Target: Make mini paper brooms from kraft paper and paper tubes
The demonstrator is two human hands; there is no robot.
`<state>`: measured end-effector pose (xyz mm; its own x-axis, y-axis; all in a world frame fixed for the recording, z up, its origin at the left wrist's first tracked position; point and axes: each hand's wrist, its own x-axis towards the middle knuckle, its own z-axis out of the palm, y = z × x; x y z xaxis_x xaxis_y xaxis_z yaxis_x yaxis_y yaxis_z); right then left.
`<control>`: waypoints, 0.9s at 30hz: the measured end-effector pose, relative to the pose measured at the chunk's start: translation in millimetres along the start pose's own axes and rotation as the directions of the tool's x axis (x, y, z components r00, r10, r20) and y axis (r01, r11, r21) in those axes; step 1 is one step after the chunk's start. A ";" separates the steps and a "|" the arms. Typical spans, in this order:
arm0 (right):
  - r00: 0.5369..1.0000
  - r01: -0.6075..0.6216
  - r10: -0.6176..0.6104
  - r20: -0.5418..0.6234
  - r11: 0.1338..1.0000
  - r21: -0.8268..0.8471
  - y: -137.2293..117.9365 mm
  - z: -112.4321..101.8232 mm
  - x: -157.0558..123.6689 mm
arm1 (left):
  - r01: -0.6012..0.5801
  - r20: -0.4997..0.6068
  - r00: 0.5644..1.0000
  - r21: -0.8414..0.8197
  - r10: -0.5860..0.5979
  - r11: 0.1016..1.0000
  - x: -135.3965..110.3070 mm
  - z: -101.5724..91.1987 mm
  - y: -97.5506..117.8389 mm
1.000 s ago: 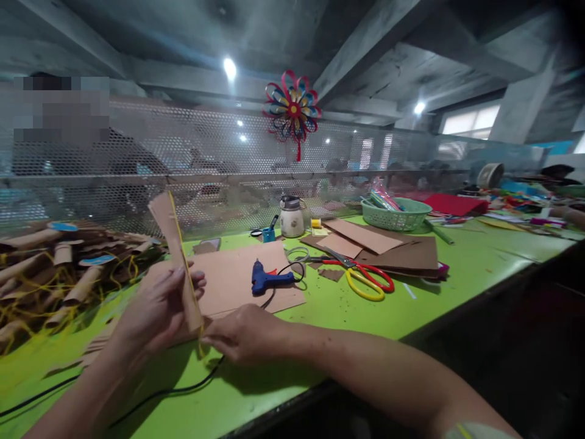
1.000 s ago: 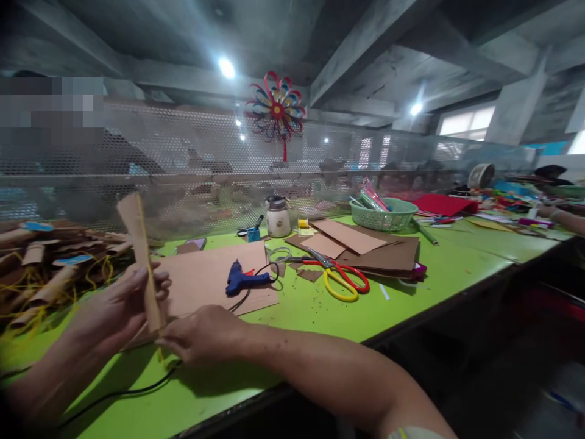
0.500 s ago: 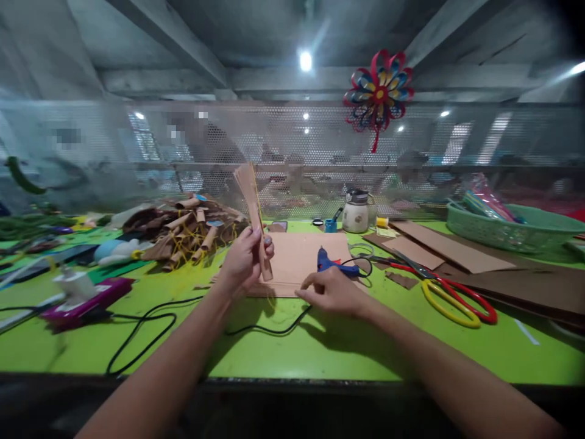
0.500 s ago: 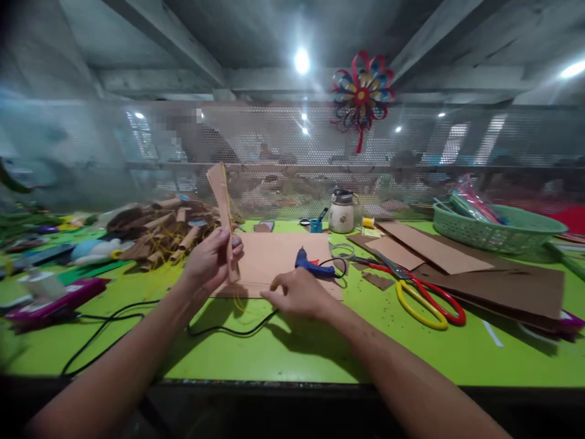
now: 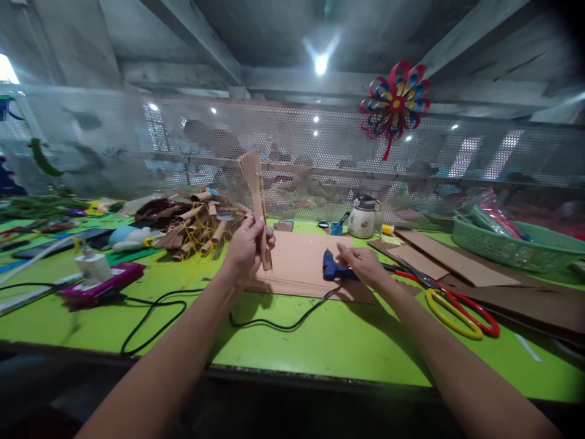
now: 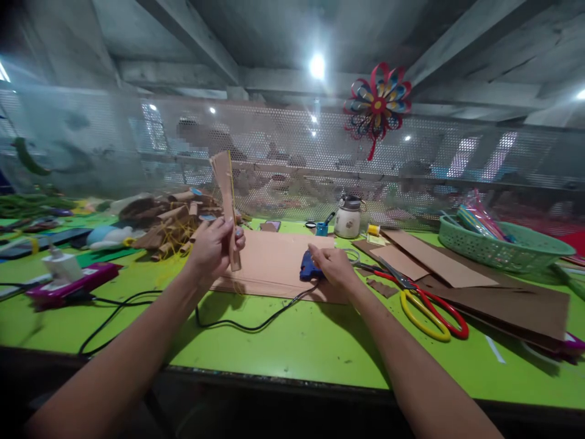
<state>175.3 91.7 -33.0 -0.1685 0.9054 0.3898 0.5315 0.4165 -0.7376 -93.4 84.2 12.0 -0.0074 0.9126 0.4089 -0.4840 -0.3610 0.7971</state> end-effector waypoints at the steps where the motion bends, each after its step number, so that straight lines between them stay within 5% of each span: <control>1: 1.000 0.016 -0.015 -0.027 1.000 0.020 -1.9 1.1 -0.3 | 0.006 0.019 1.000 0.005 -0.006 1.000 -1.7 1.8 -1.4; 5: 0.995 0.088 -0.081 -0.056 0.988 0.126 -23.4 10.2 -7.4 | 0.028 0.107 0.994 0.052 -0.033 0.998 -13.6 13.0 -11.6; 9: 0.979 0.132 -0.176 0.102 0.930 0.344 -49.0 28.1 -20.0 | 0.099 0.219 0.966 0.189 -0.140 0.977 -28.9 27.0 -26.5; 13: 0.947 0.167 -0.267 0.177 0.883 0.439 -59.7 46.5 -28.6 | 0.182 0.189 0.960 0.151 -0.209 0.972 -39.5 37.6 -37.1; 19: 0.972 0.155 -0.212 0.098 0.900 0.409 -60.0 63.6 -32.6 | 0.273 0.185 0.948 -0.047 -0.260 0.961 -47.5 45.9 -47.4; 27: 0.969 0.239 -0.210 -0.131 0.929 0.281 -57.2 80.9 -37.7 | 0.157 0.226 0.964 -0.046 -0.143 0.987 -53.9 50.2 -61.9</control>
<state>84.1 40.5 -50.2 -0.1663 0.7789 0.6046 0.2204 0.6270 -0.7472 -19.1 47.7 -37.1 0.2598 0.8874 0.3807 -0.5187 -0.2043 0.8302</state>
